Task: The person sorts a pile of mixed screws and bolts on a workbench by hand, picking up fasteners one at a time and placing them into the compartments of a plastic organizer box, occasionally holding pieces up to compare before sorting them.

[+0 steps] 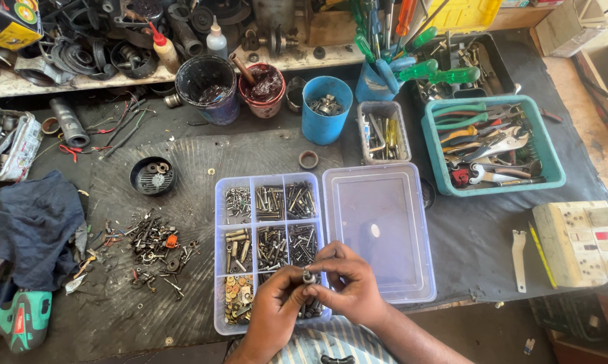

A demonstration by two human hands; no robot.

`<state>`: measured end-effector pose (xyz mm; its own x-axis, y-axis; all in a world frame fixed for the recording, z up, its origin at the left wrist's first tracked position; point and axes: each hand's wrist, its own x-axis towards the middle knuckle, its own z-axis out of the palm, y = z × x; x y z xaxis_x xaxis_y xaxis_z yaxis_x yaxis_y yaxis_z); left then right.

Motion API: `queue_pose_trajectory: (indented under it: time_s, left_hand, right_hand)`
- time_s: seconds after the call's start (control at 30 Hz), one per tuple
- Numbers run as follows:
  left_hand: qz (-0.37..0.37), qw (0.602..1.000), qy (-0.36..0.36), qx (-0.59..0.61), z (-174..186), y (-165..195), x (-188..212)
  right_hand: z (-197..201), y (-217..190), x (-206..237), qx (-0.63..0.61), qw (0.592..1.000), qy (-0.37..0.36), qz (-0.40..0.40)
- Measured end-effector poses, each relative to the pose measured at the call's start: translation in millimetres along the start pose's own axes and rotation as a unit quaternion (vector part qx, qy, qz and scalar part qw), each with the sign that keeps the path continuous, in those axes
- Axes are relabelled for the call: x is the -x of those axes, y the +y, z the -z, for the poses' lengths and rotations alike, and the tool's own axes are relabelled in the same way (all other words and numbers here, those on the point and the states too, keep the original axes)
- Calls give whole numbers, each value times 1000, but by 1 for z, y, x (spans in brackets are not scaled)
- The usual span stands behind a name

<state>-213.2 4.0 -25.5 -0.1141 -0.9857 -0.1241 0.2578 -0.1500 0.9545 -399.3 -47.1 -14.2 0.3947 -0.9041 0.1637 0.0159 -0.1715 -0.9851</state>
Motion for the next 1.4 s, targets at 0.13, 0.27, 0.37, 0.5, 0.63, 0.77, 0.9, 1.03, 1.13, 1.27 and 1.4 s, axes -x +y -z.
queue_pose_trajectory:
  time_s: [0.13, 0.27, 0.37, 0.5, 0.63, 0.77, 0.9, 1.03, 1.13, 1.27, 1.4]
  left_hand:
    - [-68, 989, 42, -126, -3, 16, 0]
    - [-135, 963, 39, -228, -5, 32, -1]
    - [-156, 952, 32, -262, -6, 38, -1]
    - [-136, 952, 13, -276, -7, 42, -1]
    - [-168, 945, 11, -281, -7, 43, -1]
    - [-184, 945, 29, -269, -9, 42, 0]
    - [-174, 946, 35, -271, -8, 41, 1]
    - [-188, 940, 36, -281, -7, 42, 2]
    - [-164, 943, 34, -287, -8, 43, 2]
    - [-167, 943, 31, -286, -11, 43, 2]
    - [-172, 948, 18, -266, -10, 37, 2]
  right_hand:
    - [1, -3, -2, 10, 1000, -6, -15]
    - [2, -5, -3, 21, 1000, -6, -22]
    - [3, -5, -3, 28, 999, -3, -16]
    - [3, -5, -1, 19, 1000, 1, -22]
    - [4, -4, -1, 17, 1000, -2, -11]
    - [5, -4, 0, 12, 1000, -12, -7]
    - [6, -6, -1, 5, 1000, -18, -10]
    - [8, -9, -2, 15, 1000, -3, 24]
    - [8, -10, -2, 10, 1000, -1, 19]
    - [7, -12, -2, -2, 1000, 3, 12]
    - [10, -16, 0, -15, 1000, 3, 12]
